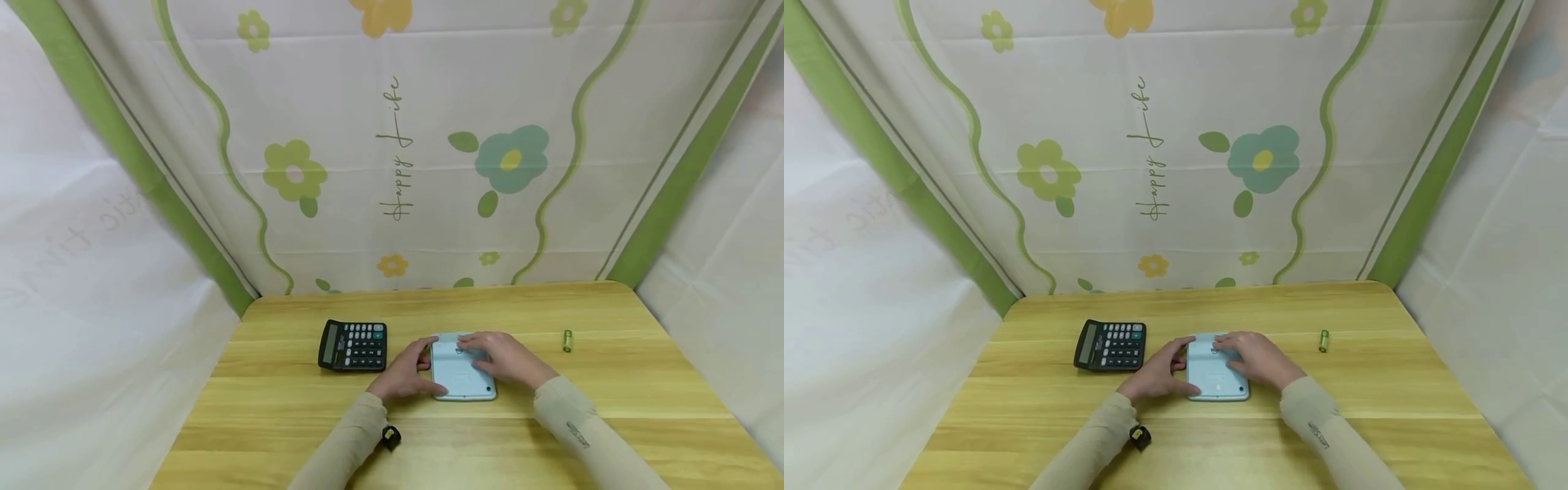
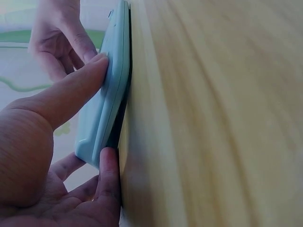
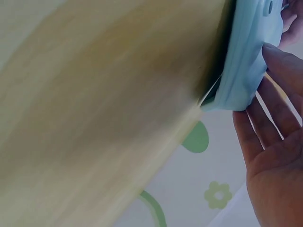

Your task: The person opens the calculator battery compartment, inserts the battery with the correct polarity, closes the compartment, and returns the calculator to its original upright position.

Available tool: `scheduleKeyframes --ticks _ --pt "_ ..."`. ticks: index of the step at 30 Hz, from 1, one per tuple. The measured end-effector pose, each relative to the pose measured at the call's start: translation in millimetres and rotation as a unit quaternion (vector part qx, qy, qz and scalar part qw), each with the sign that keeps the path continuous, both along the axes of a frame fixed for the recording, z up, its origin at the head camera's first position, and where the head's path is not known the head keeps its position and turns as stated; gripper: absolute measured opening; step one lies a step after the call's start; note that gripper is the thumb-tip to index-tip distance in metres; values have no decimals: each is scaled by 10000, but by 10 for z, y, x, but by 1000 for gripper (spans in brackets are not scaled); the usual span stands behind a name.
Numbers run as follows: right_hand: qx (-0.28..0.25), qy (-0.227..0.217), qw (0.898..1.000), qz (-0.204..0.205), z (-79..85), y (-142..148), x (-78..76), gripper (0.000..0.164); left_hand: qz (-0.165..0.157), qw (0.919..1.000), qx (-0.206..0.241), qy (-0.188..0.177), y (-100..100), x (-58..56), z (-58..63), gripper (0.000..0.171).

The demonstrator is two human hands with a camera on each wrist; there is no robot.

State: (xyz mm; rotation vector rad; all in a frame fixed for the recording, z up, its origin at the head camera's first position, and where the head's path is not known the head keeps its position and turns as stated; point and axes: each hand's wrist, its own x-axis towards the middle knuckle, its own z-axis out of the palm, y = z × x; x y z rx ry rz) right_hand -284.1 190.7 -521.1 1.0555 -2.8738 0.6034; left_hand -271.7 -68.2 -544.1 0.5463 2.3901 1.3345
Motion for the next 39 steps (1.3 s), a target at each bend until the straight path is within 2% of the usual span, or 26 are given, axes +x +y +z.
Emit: scheduleKeyframes --ticks 9,17,29,35,39 --pt "-108 -290 9984 -473 -4 136 74 44 28 10000 74 -58 -15 -13 -25 101" --pt "-419 -758 9936 -723 -37 190 101 64 63 9999 29 -113 -17 -17 -44 103" --pt "-391 -482 9957 -684 -25 200 114 66 52 9999 -108 -5 26 -32 -65 102" --pt "-365 -573 9954 -673 -23 159 103 66 -49 9992 -290 257 50 -21 2 103" --pt "-346 -658 9944 -750 -6 126 96 65 -40 9990 -324 297 48 -15 42 106"
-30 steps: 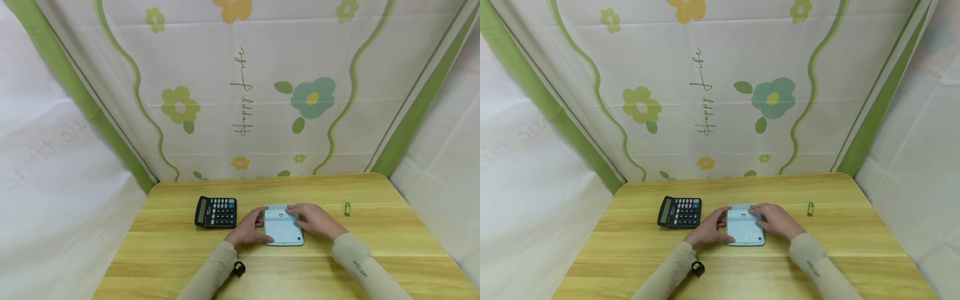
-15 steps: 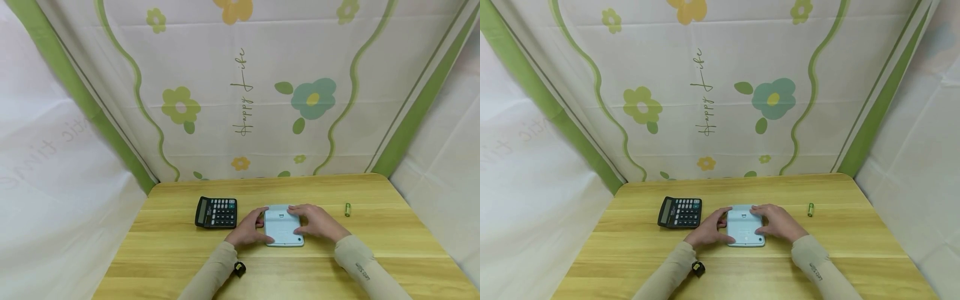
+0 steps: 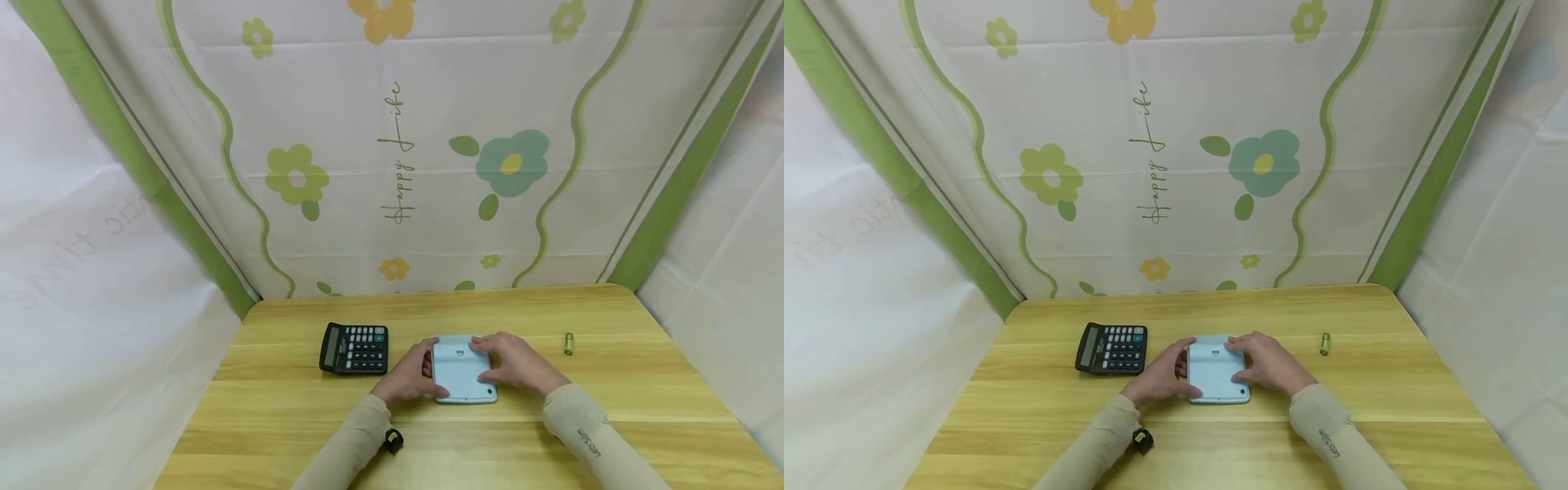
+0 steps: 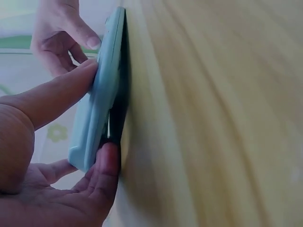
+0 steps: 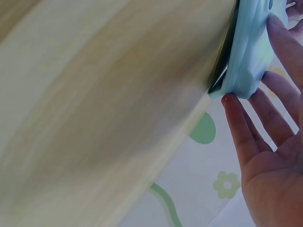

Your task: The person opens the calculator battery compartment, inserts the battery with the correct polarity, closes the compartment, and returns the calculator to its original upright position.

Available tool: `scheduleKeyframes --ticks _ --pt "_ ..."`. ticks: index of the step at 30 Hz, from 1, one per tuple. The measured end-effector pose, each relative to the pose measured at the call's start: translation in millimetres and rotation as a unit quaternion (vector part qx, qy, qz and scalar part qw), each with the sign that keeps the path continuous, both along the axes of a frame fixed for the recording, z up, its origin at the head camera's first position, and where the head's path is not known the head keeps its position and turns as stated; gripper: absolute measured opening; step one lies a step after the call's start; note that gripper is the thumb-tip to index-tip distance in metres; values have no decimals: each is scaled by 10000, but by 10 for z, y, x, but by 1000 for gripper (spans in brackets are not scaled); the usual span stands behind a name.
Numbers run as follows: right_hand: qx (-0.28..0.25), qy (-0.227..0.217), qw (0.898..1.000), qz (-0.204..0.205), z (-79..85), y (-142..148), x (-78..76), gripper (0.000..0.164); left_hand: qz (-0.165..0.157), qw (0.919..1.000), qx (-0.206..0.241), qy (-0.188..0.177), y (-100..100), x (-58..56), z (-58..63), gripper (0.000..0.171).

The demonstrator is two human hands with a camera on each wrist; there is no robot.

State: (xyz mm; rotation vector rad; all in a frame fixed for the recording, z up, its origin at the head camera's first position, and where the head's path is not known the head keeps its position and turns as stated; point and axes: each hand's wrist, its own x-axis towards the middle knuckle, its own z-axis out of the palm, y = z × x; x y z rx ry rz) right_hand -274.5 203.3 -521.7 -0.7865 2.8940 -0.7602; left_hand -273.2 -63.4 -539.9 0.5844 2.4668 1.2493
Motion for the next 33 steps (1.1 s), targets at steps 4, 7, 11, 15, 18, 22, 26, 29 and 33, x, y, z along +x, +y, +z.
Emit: scheduleKeyframes --ticks 4,7,11,15,18,22,26,29,33 --pt "-74 -88 9999 -101 6 -11 -10 61 49 9993 337 -162 -8 3 34 110" --pt "-241 -124 9994 -192 7 -4 -20 58 142 9974 657 -239 -12 -14 72 112" --pt "-339 -26 9992 -217 9 2 -32 52 213 9959 866 -168 -19 -37 122 110" --pt "-301 69 9991 -286 10 -10 -52 43 221 9955 924 -54 -25 -43 159 106" --pt "-293 56 9986 -436 22 -15 -63 42 209 9951 962 80 -16 -45 198 101" --pt "-228 150 9972 -697 38 9 -65 42 45 9946 993 312 19 -53 255 94" --pt "-232 254 9963 -787 44 35 -66 41 -4 9942 928 553 50 -47 300 89" --pt "-302 288 9963 -753 40 39 -73 44 48 9924 945 783 68 -27 339 84" --pt "-390 281 9946 -921 33 35 -81 47 113 9882 893 1235 111 -9 391 77"
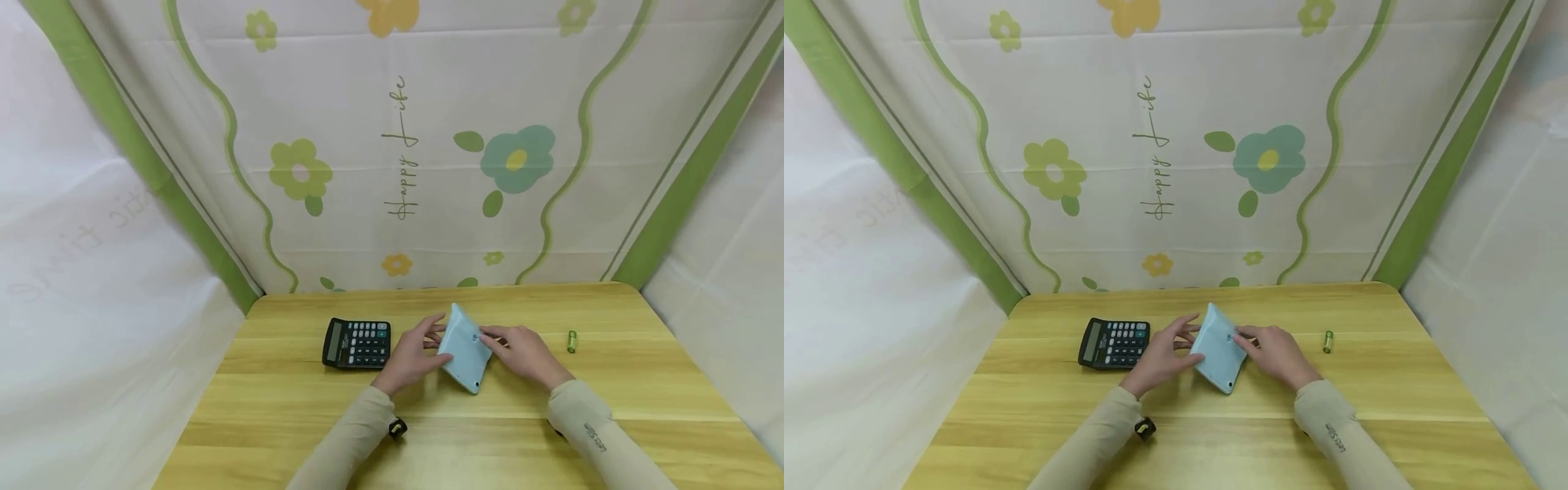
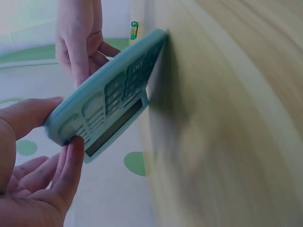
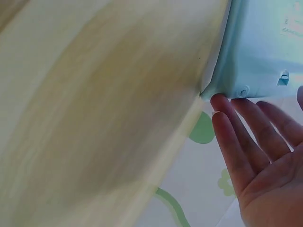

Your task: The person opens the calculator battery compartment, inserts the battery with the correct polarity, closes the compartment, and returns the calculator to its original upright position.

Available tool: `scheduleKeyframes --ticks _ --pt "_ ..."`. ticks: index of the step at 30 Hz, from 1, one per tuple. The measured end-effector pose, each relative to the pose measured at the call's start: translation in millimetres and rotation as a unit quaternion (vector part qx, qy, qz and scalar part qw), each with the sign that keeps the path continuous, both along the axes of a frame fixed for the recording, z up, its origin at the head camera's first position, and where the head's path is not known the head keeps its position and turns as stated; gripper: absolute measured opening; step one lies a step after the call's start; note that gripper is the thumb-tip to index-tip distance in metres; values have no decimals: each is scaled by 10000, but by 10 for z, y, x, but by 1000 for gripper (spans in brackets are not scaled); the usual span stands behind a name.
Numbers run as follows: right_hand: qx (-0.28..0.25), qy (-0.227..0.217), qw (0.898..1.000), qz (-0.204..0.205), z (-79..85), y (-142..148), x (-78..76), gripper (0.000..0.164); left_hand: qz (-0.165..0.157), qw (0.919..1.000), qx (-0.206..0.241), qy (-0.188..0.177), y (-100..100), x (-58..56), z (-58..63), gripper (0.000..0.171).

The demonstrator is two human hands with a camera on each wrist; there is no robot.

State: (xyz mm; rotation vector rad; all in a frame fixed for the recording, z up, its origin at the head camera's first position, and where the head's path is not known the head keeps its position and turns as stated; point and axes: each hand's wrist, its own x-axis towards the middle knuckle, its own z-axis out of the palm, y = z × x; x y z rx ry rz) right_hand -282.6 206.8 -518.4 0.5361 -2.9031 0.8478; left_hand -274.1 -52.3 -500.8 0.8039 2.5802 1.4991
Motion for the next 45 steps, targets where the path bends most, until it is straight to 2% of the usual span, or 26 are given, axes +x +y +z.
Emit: scheduleKeyframes --ticks 3,5,9,12,16,21,24,30,38,41,45 --pt "-171 -207 9993 -273 14 -3 -3 54 65 9992 -99 391 40 1 32 70" --pt "-430 -496 9968 -464 36 -8 -10 62 49 9980 -154 604 62 3 48 67" --pt "-970 -1062 9867 -765 100 -15 -23 77 -76 9952 -230 949 102 28 73 61" --pt "-1323 -1517 9750 -942 139 -10 -19 84 -191 9925 -266 1181 138 54 74 60" --pt "-1651 -1962 9608 -1053 164 4 -13 90 -382 9834 -398 1728 189 91 84 61" --pt "-1943 -2088 9515 -1153 190 24 1 88 -627 9661 -668 2415 238 131 135 62" --pt "-2089 -1998 9509 -1107 214 47 7 83 -707 9622 -719 2530 245 138 147 62" --pt "-2513 -1596 9486 -1071 272 94 13 53 -722 9643 -718 2445 210 122 132 60" --pt "-2256 -1250 9627 -816 294 161 26 34 -800 9603 -758 2561 139 76 84 47" --pt "-2024 -1115 9708 -639 269 175 24 26 -795 9525 -1037 2752 113 55 41 46" --pt "-1822 -1231 9749 -340 193 170 31 32 -688 9365 -1738 2967 76 19 -60 43"
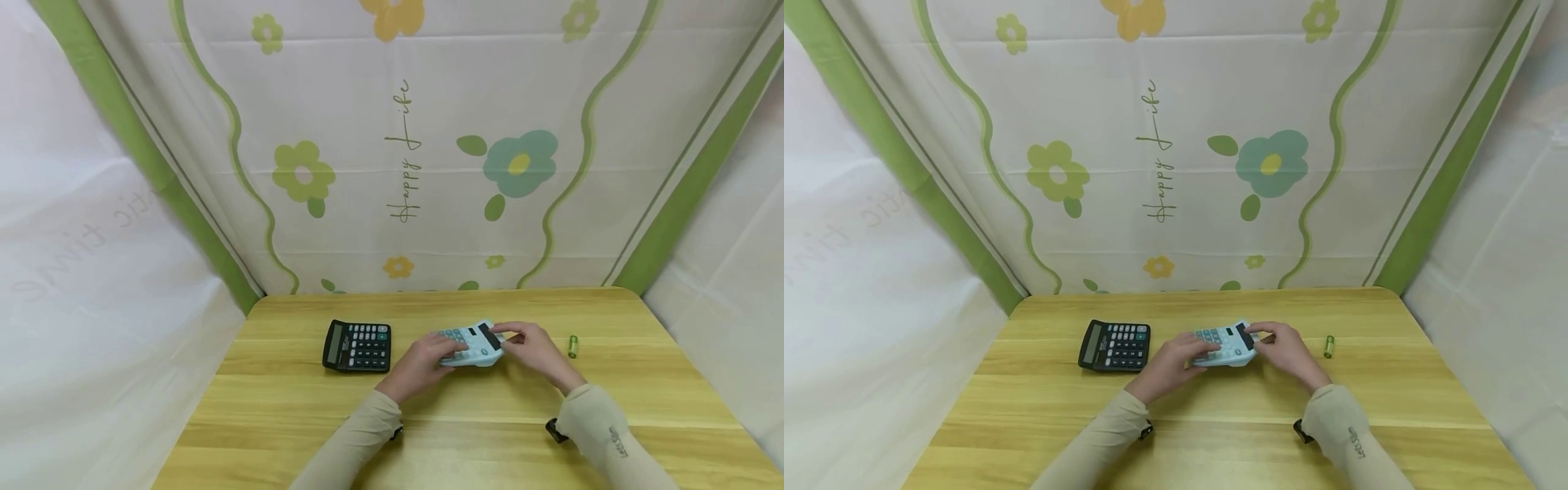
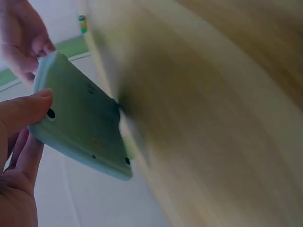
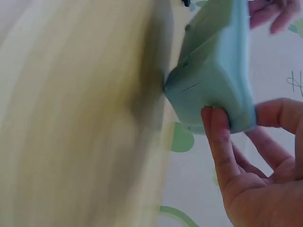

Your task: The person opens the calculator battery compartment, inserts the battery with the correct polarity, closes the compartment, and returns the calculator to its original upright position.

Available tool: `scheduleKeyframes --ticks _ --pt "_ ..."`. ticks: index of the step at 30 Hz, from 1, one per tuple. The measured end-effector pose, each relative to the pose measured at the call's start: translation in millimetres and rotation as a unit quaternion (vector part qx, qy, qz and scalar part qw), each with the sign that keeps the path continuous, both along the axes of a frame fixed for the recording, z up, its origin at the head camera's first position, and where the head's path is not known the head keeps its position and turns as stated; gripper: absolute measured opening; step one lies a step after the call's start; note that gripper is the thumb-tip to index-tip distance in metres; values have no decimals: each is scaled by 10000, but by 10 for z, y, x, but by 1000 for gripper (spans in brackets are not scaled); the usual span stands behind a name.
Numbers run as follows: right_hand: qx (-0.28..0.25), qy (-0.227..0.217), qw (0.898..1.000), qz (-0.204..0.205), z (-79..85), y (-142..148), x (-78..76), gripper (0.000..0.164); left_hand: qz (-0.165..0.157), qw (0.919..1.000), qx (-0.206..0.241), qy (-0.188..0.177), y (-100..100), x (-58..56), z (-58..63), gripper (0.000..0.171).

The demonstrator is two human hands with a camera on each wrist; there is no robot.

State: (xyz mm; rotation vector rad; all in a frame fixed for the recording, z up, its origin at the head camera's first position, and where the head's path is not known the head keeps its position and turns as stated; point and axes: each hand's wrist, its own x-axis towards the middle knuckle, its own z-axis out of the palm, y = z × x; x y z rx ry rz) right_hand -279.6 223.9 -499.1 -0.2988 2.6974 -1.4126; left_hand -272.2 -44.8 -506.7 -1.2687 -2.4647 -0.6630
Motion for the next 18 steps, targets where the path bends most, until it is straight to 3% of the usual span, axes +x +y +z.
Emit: scheduleKeyframes --ticks 5,18 --pt "86 34 9997 216 -85 -14 16 36 269 9975 -647 80 -18 -39 -114 42" --pt "194 -486 9986 44 -107 -94 20 39 748 9887 -1289 -149 1 -67 -192 52"
